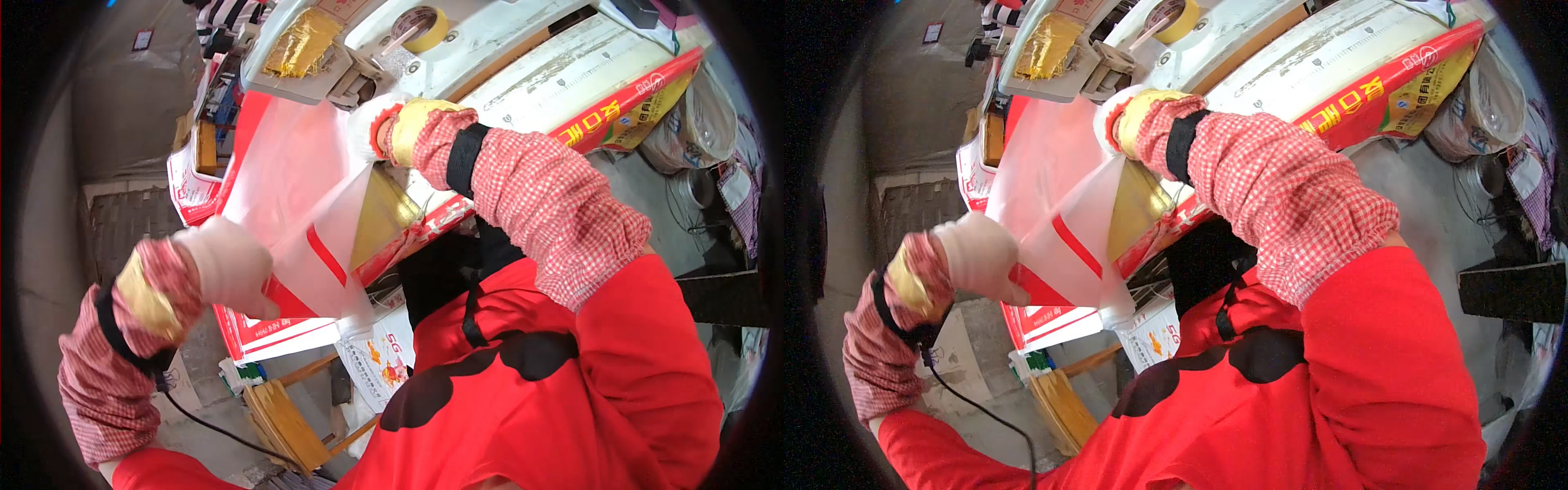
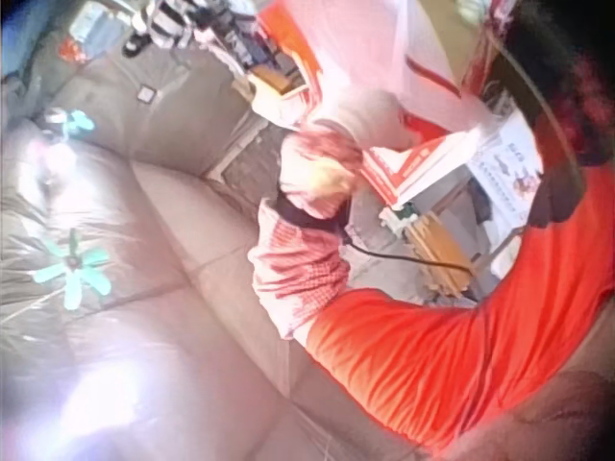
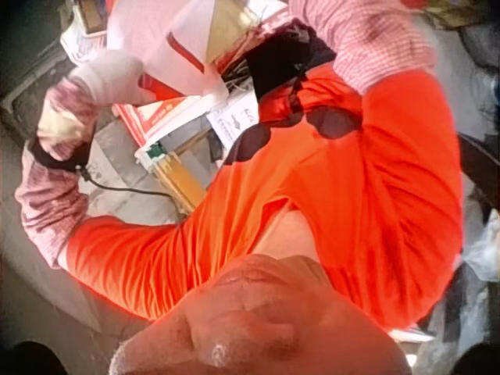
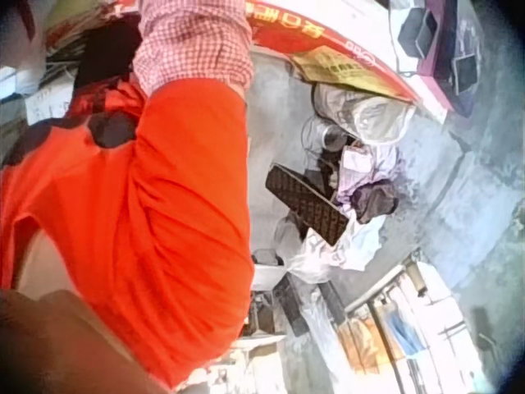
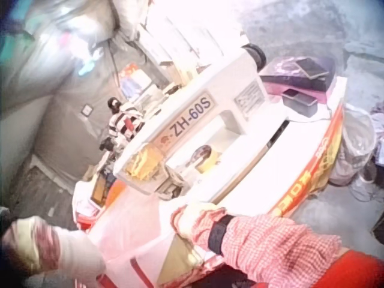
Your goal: The recorder is folding and stacking large plastic fertilizer bags after they come off a sewing or sealing machine.
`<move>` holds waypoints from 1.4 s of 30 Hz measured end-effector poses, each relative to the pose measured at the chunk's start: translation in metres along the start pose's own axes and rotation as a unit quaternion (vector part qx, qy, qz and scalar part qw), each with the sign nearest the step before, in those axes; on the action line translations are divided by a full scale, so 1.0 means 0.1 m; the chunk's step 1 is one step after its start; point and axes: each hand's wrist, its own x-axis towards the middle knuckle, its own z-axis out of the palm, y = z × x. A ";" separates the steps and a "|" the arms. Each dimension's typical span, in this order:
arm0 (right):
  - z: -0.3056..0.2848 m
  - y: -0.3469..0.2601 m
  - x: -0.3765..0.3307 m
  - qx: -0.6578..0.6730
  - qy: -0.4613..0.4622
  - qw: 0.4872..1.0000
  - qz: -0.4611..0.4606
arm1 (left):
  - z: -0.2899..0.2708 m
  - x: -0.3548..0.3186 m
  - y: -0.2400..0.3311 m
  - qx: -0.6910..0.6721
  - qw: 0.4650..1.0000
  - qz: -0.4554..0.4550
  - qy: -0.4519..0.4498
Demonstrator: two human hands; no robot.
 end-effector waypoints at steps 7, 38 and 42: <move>0.79 -0.78 -0.45 0.303 0.320 0.896 -0.059 | 0.16 0.42 1.01 0.124 0.932 0.300 0.160; 0.38 -0.53 -0.49 -0.037 0.208 0.956 0.205 | -0.10 0.14 -0.03 0.090 0.973 -0.037 0.208; 0.62 -0.59 -0.35 -0.177 0.193 0.913 0.312 | 0.72 0.53 0.09 0.090 0.876 0.086 0.466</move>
